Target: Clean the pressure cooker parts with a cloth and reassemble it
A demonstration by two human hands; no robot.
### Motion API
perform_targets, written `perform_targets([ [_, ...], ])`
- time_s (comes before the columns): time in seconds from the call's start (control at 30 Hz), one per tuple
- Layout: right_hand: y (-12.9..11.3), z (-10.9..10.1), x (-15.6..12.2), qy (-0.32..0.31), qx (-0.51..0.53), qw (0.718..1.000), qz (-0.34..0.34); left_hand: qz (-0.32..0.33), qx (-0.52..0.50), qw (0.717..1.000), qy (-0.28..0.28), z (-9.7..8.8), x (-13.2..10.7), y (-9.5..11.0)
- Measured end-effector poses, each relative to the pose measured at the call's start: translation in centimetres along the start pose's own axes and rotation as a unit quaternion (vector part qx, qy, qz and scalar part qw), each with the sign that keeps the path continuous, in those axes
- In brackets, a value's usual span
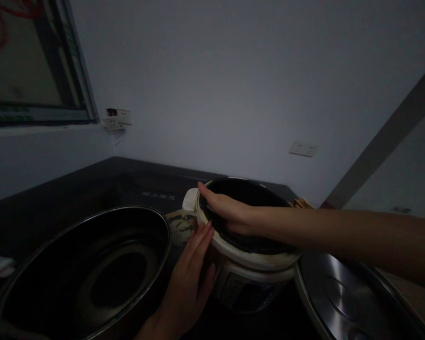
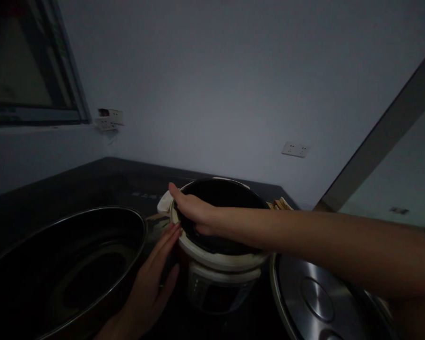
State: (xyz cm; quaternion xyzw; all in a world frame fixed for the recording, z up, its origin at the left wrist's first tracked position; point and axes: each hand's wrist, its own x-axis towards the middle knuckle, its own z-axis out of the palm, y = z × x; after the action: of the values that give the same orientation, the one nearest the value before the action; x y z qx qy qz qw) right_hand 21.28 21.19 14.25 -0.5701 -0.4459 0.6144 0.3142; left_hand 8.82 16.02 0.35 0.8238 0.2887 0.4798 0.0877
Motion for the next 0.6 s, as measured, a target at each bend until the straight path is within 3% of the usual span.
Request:
perform_targets([
  [0.13,-0.2,0.8,0.9,0.059,0.018,0.998,-0.019,0.005,-0.006,1.000,-0.004,-0.1,0.2,0.2],
  [0.23,0.6,0.6,-0.3,0.056,-0.015,0.998,-0.032,0.007,-0.005,1.000,-0.005,-0.2,0.3,0.1],
  [0.5,1.5,-3.7,-5.0,-0.077,-0.201,0.975,0.048,0.005,0.002,1.000,-0.009,-0.1,0.2,-0.1],
  [0.6,1.5,-5.7,-6.0,-0.119,-0.202,0.972,0.025,0.004,0.000,1.000,-0.010,0.0,0.2,-0.1],
])
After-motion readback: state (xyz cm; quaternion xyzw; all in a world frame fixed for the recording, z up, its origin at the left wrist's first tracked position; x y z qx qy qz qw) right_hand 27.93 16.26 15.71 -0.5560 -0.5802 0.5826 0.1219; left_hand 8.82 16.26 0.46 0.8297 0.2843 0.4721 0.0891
